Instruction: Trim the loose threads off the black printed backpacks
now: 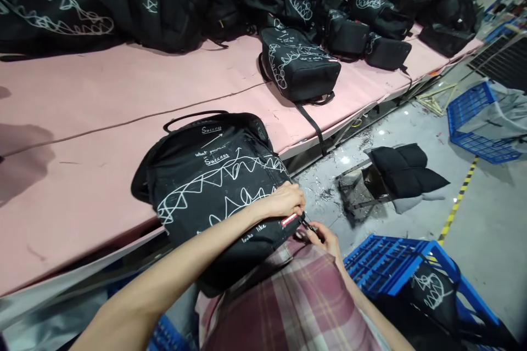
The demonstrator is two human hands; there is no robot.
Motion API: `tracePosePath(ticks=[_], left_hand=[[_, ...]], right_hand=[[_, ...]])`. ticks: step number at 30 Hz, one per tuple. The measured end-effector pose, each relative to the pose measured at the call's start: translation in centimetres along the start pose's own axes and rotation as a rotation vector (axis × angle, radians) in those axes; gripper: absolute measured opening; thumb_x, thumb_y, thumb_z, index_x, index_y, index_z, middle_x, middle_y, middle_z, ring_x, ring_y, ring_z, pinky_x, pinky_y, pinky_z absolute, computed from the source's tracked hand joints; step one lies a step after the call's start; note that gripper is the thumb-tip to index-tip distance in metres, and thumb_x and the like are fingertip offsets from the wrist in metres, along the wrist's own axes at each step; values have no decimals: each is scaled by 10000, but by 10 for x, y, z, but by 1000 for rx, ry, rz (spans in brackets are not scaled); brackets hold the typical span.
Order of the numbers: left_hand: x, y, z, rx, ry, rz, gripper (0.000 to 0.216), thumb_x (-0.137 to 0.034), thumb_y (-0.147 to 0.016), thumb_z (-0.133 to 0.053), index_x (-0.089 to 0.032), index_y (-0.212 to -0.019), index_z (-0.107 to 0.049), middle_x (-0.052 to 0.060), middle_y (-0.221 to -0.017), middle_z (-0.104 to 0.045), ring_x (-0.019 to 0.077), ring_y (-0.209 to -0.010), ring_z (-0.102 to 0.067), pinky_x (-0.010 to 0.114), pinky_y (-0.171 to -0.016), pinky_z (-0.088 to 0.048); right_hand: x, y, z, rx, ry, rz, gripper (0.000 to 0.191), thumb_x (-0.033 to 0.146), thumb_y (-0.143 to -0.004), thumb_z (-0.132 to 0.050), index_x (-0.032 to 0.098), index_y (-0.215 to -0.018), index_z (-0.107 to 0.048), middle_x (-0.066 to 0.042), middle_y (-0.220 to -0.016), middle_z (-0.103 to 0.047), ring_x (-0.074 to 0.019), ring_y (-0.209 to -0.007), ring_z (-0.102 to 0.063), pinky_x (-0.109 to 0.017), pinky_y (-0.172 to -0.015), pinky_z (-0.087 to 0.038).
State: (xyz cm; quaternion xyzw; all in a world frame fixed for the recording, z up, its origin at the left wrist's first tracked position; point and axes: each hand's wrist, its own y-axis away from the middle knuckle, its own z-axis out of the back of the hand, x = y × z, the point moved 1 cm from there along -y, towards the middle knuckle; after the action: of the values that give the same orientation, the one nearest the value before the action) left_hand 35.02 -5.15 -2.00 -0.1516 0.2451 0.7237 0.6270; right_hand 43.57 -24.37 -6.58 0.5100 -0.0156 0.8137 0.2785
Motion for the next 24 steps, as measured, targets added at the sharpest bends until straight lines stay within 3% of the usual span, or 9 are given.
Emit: tracePosePath(ticks=[8,13,17,24], left_hand=[[1,-14,11,83,-6,-53,144,-177,-749,-548,-186,-645,-647,-2,-671,-625,126,-650,-519,228,-633,-343],[9,-12,12,77,22,-78,134,-218,-768,-546,-223,-788,-679,-20,-763,-652,111,-701,-551,192,-639,-367],[8,-13,11,93,1,-92,110,-211,-738,-571,-219,-721,-680,-7,-732,-647,136,-737,-555,207,-646,-370],[4,-16,7,93,-62,-99,149,-186,-735,-533,-193,-688,-674,20,-694,-631,151,-684,-537,236,-609,-352]], right_hand=[[22,1,-5,-90,63,-44,320,464,-821,-471,187,-919,-598,-37,-768,-700,-175,-675,-638,-240,-594,-447],[39,5,0,-73,-19,-101,322,476,-828,-473,184,-896,-590,-45,-775,-706,-188,-719,-656,-249,-622,-475],[42,5,-1,-95,-25,-144,308,472,-816,-500,185,-883,-589,-45,-767,-710,-195,-711,-661,-262,-621,-486],[40,2,-11,-61,-90,-77,266,421,-841,-474,182,-911,-566,-50,-809,-710,-182,-737,-664,-251,-632,-491]])
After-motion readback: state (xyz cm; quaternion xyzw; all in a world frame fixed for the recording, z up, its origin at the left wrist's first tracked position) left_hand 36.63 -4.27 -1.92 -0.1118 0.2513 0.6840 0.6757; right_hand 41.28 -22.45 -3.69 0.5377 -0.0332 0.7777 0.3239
